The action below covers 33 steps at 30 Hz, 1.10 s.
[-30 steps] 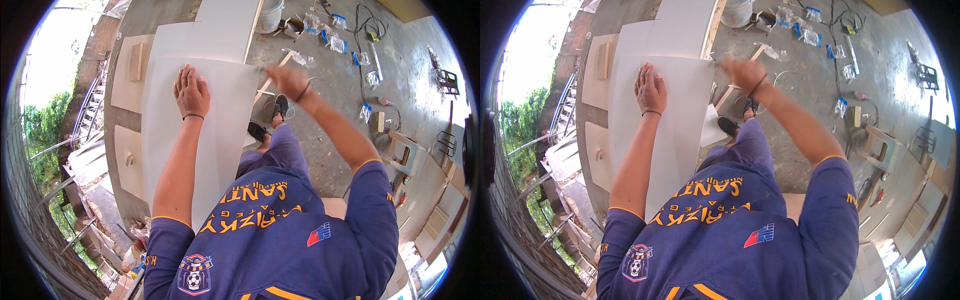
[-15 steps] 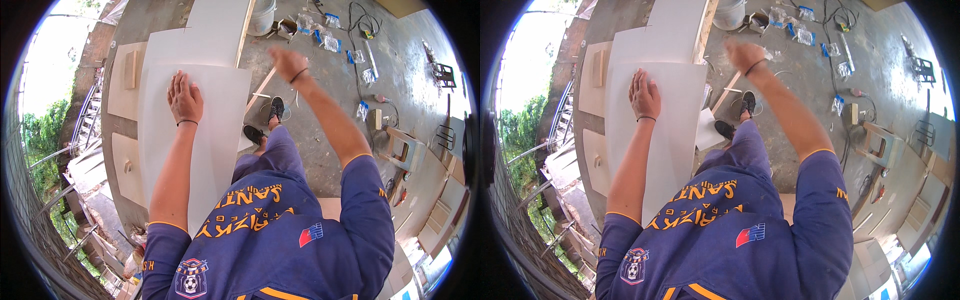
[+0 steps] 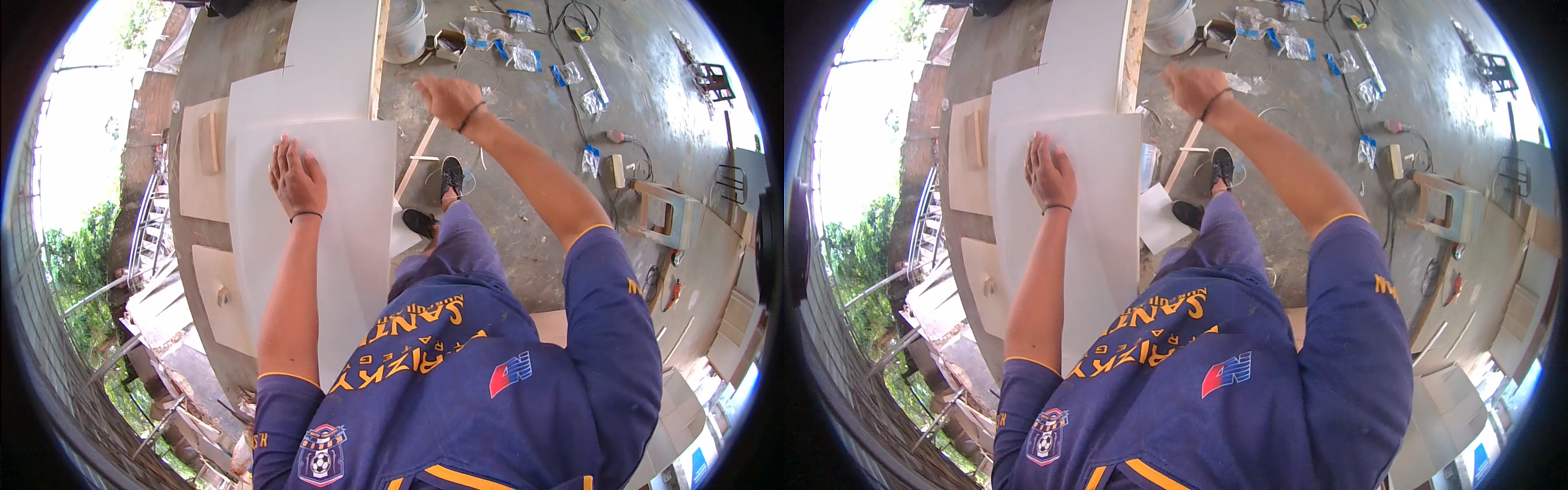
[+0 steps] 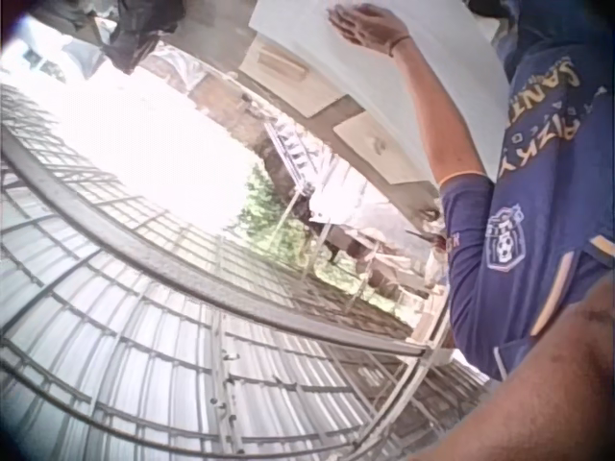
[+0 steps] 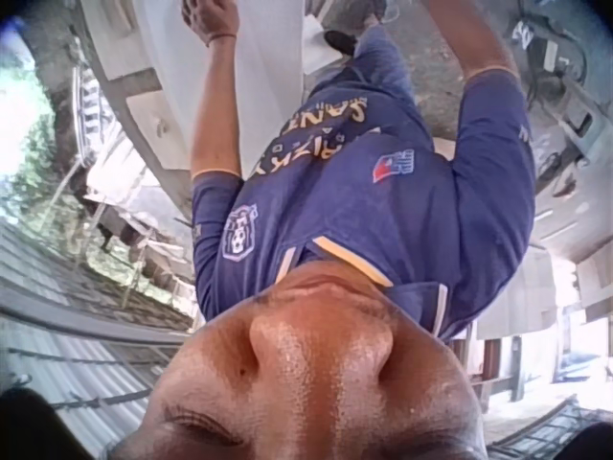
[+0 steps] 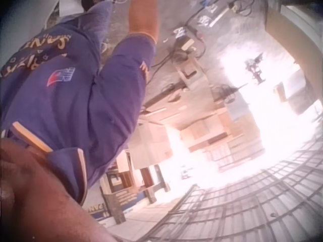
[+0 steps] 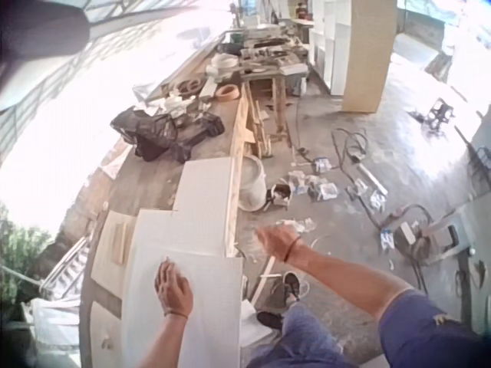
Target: The person cleans a white furniture panel using a cloth and liquid from a blue bottle, then marks a circle on the panel using a round template and a pencil.
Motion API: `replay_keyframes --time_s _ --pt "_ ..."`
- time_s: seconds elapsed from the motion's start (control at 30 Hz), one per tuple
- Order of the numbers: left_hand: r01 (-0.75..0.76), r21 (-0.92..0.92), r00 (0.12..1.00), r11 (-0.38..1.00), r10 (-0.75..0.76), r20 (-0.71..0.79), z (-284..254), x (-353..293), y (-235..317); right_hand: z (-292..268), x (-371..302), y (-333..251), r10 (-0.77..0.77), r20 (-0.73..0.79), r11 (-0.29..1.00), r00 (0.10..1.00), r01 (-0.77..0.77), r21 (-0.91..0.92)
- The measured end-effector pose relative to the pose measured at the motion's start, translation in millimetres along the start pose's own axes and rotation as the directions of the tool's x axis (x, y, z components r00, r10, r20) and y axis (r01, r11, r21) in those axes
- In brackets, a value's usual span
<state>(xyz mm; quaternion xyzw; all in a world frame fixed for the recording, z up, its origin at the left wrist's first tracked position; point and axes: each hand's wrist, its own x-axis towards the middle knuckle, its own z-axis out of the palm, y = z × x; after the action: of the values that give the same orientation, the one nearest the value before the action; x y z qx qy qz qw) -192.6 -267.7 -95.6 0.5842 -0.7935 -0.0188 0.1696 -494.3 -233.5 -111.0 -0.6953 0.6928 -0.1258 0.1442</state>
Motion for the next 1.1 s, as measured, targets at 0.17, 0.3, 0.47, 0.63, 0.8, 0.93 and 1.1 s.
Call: replay_keyframes --time_s 0.17,0.3,0.47,0.63,0.8,0.93,1.1 --pt "0.019 -0.025 1.0 1.0 -0.019 0.009 -2.5 5.4 5.3 18.0 -101.2 -74.4 -0.488 0.289 0.872 0.823 0.468 0.141" --pt "0.015 -0.025 1.0 1.0 -0.015 0.01 -3.4 6.9 7.3 19.6 -63.7 -42.9 -0.424 0.003 0.905 0.906 0.424 0.038" --pt "-0.003 -0.025 1.0 1.0 0.003 -0.007 -1.3 6.7 5.1 -8.7 -0.6 6.4 -0.138 -0.219 0.99 0.966 0.135 -0.029" --pt "-0.01 0.003 1.0 1.0 0.01 -0.021 -4.9 3.2 5.4 18.3 -99.9 -79.3 -0.478 0.147 0.865 0.866 0.435 0.249" --pt "-0.012 -0.029 1.0 0.999 0.012 -0.009 -4.2 3.5 6.4 4.4 -15.0 -18.4 -0.124 -0.072 0.992 0.99 0.123 -0.021" --pt "0.002 -0.013 1.0 1.0 -0.002 -0.005 -4.6 7.0 2.7 0.8 -13.6 -18.5 -0.158 -0.157 0.984 0.975 0.168 0.051" --pt "0.026 -0.021 1.0 0.999 -0.026 -0.002 -6.2 3.5 2.7 -3.7 -86.7 -78.6 -0.457 0.197 0.888 0.868 0.431 0.159"
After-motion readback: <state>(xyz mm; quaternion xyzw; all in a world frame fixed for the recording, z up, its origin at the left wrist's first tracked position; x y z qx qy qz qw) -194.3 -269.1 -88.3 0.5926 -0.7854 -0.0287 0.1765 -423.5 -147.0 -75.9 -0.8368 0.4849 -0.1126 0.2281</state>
